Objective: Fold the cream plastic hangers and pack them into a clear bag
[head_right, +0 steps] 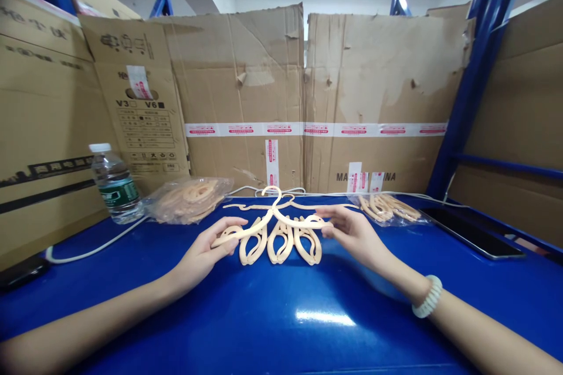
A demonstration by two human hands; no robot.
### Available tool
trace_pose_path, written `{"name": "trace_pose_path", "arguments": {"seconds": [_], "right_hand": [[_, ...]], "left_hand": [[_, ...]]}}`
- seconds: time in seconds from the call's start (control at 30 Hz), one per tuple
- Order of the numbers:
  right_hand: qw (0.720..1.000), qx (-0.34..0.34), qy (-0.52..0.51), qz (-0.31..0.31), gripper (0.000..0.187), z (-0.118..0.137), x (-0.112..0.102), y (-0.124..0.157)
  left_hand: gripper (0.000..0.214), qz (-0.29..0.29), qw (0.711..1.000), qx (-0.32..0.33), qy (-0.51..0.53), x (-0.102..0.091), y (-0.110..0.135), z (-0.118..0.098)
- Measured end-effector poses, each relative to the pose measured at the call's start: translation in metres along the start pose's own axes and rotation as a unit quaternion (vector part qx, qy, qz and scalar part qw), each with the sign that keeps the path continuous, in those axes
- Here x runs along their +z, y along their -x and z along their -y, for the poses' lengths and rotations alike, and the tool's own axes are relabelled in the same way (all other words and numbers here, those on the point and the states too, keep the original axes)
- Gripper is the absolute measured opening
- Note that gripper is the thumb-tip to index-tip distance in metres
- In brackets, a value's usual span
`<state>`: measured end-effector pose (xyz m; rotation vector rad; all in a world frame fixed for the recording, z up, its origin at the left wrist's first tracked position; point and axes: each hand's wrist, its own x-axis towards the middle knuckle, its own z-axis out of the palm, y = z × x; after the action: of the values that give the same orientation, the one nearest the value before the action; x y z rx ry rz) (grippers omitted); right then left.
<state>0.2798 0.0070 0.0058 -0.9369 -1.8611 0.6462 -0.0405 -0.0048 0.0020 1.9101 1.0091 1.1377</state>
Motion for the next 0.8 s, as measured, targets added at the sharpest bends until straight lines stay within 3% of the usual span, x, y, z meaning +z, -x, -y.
{"name": "trace_pose_path", "arguments": {"seconds": [0.2,0.33,0.47,0.6,0.8], "right_hand": [[0.998,0.043,-0.043,0.002,0.036,0.004,-0.003,-0.002],[0.996,0.043,-0.076,-0.010,0.038,0.005,0.000,-0.002],[0.993,0.052,-0.102,-0.001,0.039,0.007,0.006,-0.001],[0.985,0.059,-0.162,0.014,0.044,0.008,0.018,0.002],[0.974,0.029,-0.223,0.019,0.036,0.017,0.038,0.006]], "left_hand": [[0.033,-0.098,0.990,-0.027,0.097,0.003,-0.003,0.001],[0.048,-0.132,0.973,-0.033,0.185,0.005,-0.005,0.001],[0.061,-0.107,0.973,-0.051,0.196,0.008,-0.002,-0.004],[0.061,-0.066,0.980,-0.058,0.181,0.013,0.002,-0.006],[0.052,-0.042,0.984,-0.005,0.170,0.022,0.005,-0.007]]}}
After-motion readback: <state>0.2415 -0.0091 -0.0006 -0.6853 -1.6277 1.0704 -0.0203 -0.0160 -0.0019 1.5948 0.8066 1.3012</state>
